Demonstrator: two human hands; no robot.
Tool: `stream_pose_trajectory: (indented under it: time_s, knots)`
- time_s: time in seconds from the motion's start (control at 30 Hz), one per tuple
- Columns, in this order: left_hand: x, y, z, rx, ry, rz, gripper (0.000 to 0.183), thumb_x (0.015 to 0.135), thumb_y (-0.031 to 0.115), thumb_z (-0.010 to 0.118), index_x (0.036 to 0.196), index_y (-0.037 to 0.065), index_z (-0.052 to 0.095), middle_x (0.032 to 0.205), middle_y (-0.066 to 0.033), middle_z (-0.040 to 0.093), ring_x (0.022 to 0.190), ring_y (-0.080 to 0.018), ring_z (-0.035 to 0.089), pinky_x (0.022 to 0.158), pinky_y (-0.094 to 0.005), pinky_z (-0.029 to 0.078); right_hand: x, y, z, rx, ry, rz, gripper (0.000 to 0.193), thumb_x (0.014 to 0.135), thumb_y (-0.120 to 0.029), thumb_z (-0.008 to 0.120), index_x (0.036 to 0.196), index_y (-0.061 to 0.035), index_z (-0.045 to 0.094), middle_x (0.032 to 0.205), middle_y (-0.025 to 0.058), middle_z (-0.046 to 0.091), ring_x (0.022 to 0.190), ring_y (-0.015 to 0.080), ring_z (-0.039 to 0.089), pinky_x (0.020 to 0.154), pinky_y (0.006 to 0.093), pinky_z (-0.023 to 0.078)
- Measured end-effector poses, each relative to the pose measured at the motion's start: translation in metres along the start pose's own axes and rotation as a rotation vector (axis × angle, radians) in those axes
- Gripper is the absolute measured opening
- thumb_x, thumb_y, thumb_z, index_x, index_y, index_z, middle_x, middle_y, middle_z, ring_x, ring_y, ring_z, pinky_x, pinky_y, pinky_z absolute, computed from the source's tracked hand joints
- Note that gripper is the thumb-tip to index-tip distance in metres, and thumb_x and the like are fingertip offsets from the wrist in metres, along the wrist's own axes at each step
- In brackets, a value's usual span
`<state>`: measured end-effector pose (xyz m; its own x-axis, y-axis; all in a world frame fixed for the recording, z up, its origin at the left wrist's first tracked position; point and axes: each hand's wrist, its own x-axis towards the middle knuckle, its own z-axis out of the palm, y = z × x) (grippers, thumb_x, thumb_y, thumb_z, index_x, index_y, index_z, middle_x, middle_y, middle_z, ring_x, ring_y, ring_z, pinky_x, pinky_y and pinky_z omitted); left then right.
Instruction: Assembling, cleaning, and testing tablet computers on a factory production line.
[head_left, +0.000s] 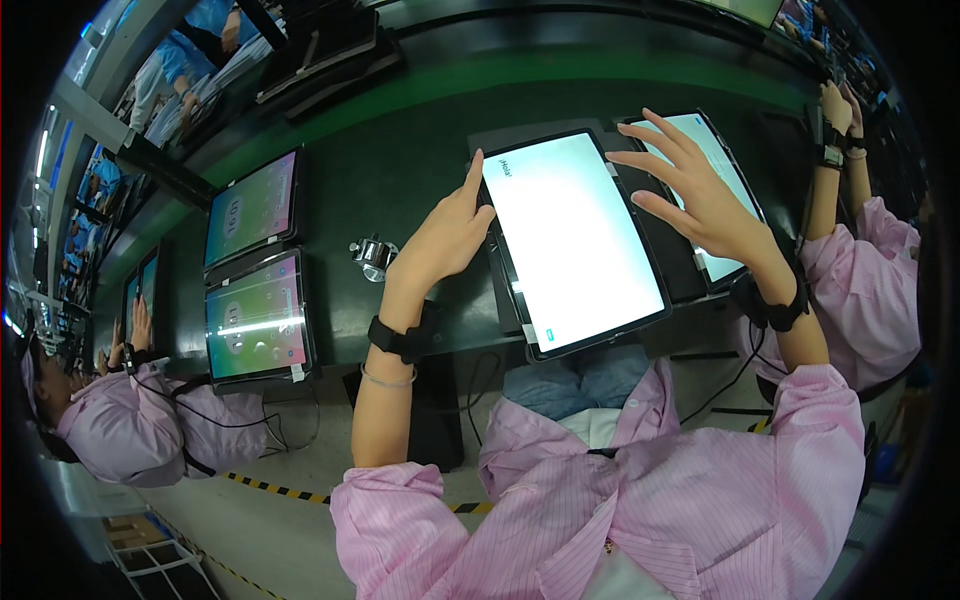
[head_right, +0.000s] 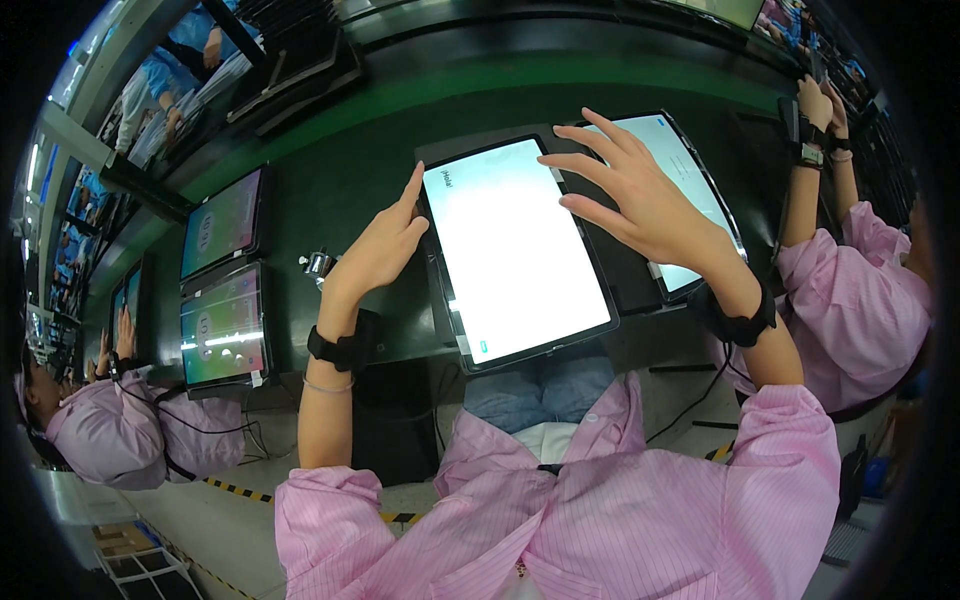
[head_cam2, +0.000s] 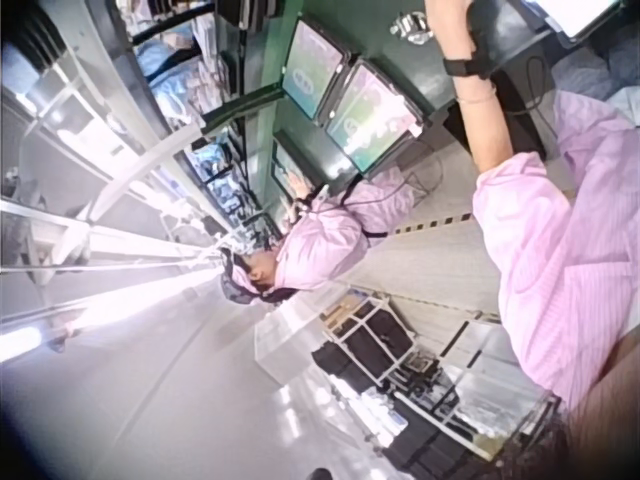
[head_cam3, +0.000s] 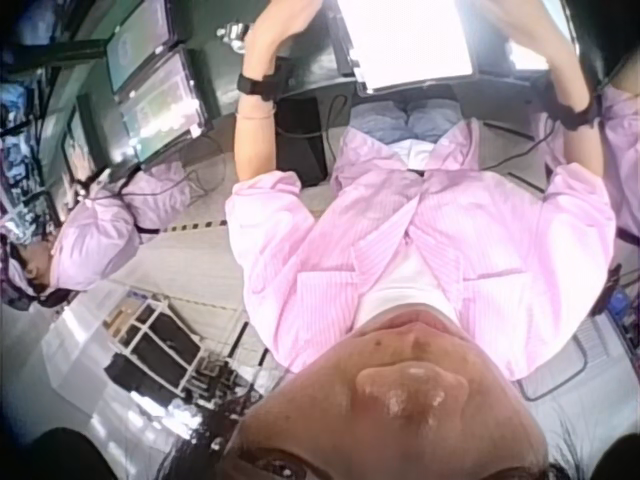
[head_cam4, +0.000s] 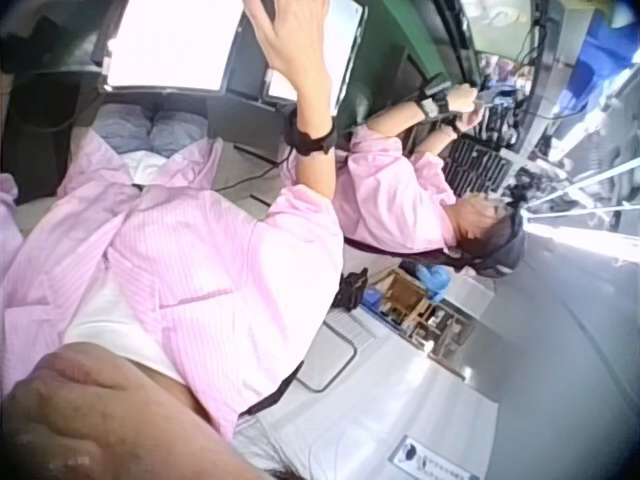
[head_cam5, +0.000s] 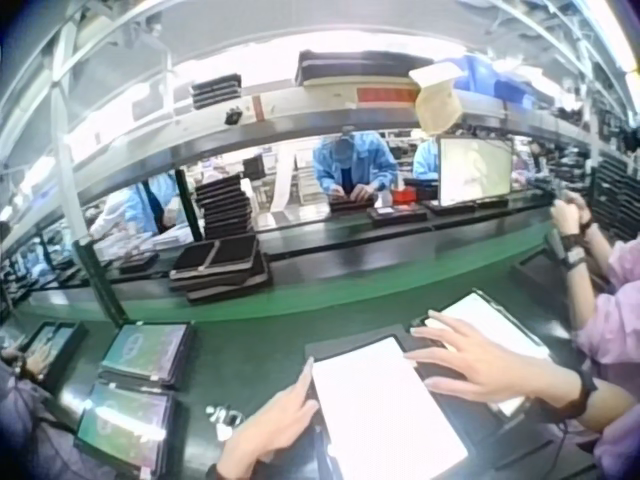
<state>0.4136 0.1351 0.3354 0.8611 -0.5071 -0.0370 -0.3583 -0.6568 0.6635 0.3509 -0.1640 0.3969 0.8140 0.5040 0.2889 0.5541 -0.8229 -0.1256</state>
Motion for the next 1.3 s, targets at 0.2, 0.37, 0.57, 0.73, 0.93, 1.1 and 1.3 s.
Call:
stream_pose_trajectory:
  time_s: [0.2, 0.37, 0.57, 0.73, 0.93, 1.1, 1.3]
  knots:
    - [-0.033, 0.017, -0.003, -0.105, -0.002, 0.004, 0.073, 0.09, 0.014, 0.044, 0.149, 0.01, 0.0, 0.115, -0.0302, 0.055, 0.105, -0.039, 0.057, 0.095, -0.0388, 0.04, 0.005, 0.01, 0.004, -0.126, -0.03, -0.004, 0.037, 0.093, -0.031, 0.05, 0.129, -0.0192, 0.051, 0.143, 0.0102, 0.036, 0.139, 0.0352, 0.019, 0.111, 0.0504, 0.02]
    - [-0.077, 0.022, 0.026, -0.171, 0.038, 0.014, 0.071, 0.092, 0.011, 0.042, 0.15, 0.014, 0.001, 0.128, -0.0319, 0.047, 0.121, -0.0401, 0.048, 0.102, -0.0393, 0.035, 0.021, 0.033, 0.025, -0.322, -0.03, -0.031, 0.036, 0.095, -0.028, 0.047, 0.13, -0.0203, 0.05, 0.144, 0.014, 0.034, 0.139, 0.0383, 0.016, 0.109, 0.0552, 0.019]
    - [-0.087, 0.012, 0.067, -0.398, 0.398, -0.071, 0.062, 0.091, 0.007, 0.034, 0.149, 0.013, 0.014, 0.134, -0.0197, 0.047, 0.121, -0.0312, 0.046, 0.104, -0.0397, 0.031, 0.041, 0.043, 0.048, -0.338, -0.048, -0.019, 0.039, 0.095, -0.027, 0.039, 0.132, -0.0193, 0.05, 0.145, 0.0182, 0.032, 0.139, 0.0412, 0.016, 0.109, 0.0567, 0.018]
    - [-0.085, 0.016, 0.067, -0.455, 0.406, -0.074, 0.062, 0.09, 0.008, 0.034, 0.149, 0.013, 0.015, 0.132, -0.0184, 0.049, 0.12, -0.0287, 0.046, 0.104, -0.0388, 0.031, 0.036, 0.047, 0.048, -0.36, -0.057, 0.006, 0.039, 0.093, -0.022, 0.042, 0.13, -0.0189, 0.052, 0.145, 0.0174, 0.033, 0.138, 0.0421, 0.017, 0.108, 0.0563, 0.021]
    - [-0.091, 0.008, 0.07, -0.471, 0.442, -0.063, 0.061, 0.091, 0.01, 0.035, 0.149, 0.013, 0.016, 0.131, -0.0168, 0.05, 0.12, -0.0258, 0.046, 0.105, -0.0376, 0.03, -0.013, -0.016, -0.004, -0.158, 0.092, -0.017, 0.034, 0.085, -0.015, 0.053, 0.117, -0.0179, 0.063, 0.145, 0.01, 0.037, 0.138, 0.0411, 0.02, 0.108, 0.0538, 0.023]
    - [-0.085, 0.01, 0.074, -0.419, 0.46, -0.052, 0.061, 0.091, 0.008, 0.035, 0.149, 0.012, 0.016, 0.131, -0.0165, 0.05, 0.121, -0.0258, 0.046, 0.105, -0.0379, 0.029, -0.083, -0.041, -0.001, -0.116, 0.112, -0.01, 0.024, 0.075, -0.015, 0.059, 0.095, -0.016, 0.072, 0.138, 0.0101, 0.047, 0.135, 0.0403, 0.029, 0.106, 0.0541, 0.025]
    - [-0.086, 0.009, 0.077, -0.371, 0.478, -0.02, 0.063, 0.089, 0.006, 0.035, 0.149, 0.012, 0.016, 0.13, -0.0176, 0.05, 0.12, -0.0271, 0.046, 0.105, -0.0386, 0.03, -0.1, -0.05, 0.015, -0.028, 0.113, 0.014, 0.022, 0.065, -0.01, 0.06, 0.083, -0.0105, 0.073, 0.131, 0.0102, 0.054, 0.133, 0.0417, 0.032, 0.106, 0.0552, 0.027]
